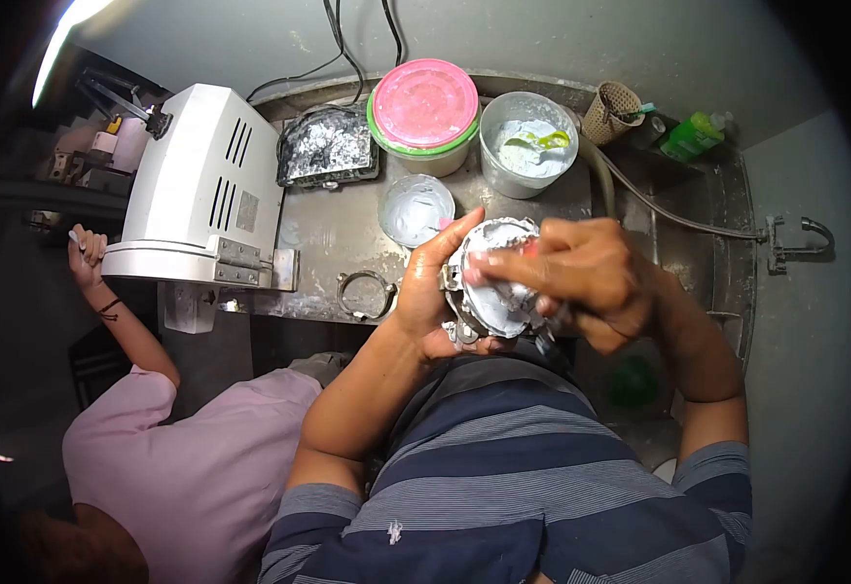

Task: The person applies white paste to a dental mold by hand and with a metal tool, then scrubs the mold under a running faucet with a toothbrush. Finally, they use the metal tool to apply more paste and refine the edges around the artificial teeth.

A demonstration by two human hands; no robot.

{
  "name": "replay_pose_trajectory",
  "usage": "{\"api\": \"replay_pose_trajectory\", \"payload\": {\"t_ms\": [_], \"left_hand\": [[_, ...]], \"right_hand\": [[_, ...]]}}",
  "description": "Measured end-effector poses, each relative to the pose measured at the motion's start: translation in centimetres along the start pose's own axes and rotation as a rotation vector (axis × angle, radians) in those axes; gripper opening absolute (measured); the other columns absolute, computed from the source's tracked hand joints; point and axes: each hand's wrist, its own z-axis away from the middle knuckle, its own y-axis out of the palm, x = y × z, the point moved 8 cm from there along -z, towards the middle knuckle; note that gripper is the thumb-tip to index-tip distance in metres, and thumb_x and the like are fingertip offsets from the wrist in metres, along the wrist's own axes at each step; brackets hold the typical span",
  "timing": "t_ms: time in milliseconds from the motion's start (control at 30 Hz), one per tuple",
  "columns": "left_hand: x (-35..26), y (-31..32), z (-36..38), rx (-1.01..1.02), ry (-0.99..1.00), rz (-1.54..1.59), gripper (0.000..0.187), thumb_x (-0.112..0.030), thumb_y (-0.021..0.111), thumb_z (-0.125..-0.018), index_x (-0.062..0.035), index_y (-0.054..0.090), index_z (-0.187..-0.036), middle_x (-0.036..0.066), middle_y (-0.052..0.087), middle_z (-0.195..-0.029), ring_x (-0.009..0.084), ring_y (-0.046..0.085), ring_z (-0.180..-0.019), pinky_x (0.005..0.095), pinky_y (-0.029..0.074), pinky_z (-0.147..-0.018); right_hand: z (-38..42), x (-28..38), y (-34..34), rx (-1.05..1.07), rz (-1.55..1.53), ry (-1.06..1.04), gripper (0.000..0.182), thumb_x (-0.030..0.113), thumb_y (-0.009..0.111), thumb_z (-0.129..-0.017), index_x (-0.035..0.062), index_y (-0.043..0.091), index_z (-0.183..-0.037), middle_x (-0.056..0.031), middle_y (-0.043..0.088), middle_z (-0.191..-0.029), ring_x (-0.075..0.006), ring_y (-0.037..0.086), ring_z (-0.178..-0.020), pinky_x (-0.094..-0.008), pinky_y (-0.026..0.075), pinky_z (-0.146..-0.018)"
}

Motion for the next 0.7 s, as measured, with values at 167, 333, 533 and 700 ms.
{"api": "replay_pose_trajectory", "payload": {"t_ms": [167,333,533,700], "left_hand": [[1.1,0.9,0.4,-0.048,-0.063,-0.137,0.061,-0.057,0.045,-0.103,-0.0034,0.065,-0.124,0.014,0.074,-0.092,0.0268,0.071,-0.059,0.0368,0.057,-0.037],[1.1,0.2,0.0,-0.083,-0.044,0.035,0.066,-0.059,0.043,-0.103,0.001,0.064,-0.119,0.026,0.069,-0.083,0.0398,0.071,-0.058,0.0418,0.054,-0.032],[2.1,-0.8,-0.6,-0.136,-0.173,-0.007,0.069,-0.062,0.041,-0.103,0.0003,0.064,-0.121,0.024,0.071,-0.088,0.0374,0.07,-0.057,0.0434,0.053,-0.033],[1.6,0.7,-2.6,0.036,-0.148,-0.07,0.071,-0.06,0.039,-0.103,0.0016,0.064,-0.126,0.022,0.073,-0.106,0.0367,0.073,-0.069,0.0459,0.058,-0.041]], "right_hand": [[0.4,-0.9,-1.3,-0.097,0.027,0.127,0.062,0.003,0.069,-0.083,0.0063,0.061,-0.144,-0.0084,0.069,-0.08,-0.0217,0.058,-0.063,-0.0356,0.049,-0.058],[0.4,0.6,-0.7,-0.05,0.032,-0.003,0.07,0.009,0.071,-0.073,0.0042,0.062,-0.142,-0.0054,0.072,-0.081,-0.0207,0.057,-0.062,-0.0354,0.049,-0.057],[1.2,-0.1,-1.3,-0.15,0.158,0.117,0.058,0.015,0.067,-0.08,-0.0053,0.065,-0.134,-0.0129,0.077,-0.103,-0.0227,0.057,-0.059,-0.0347,0.049,-0.056],[3.9,2.2,2.1,0.017,0.213,0.086,0.063,0.014,0.066,-0.076,-0.0051,0.064,-0.136,-0.0128,0.076,-0.116,-0.0186,0.059,-0.065,-0.033,0.053,-0.061]]}}
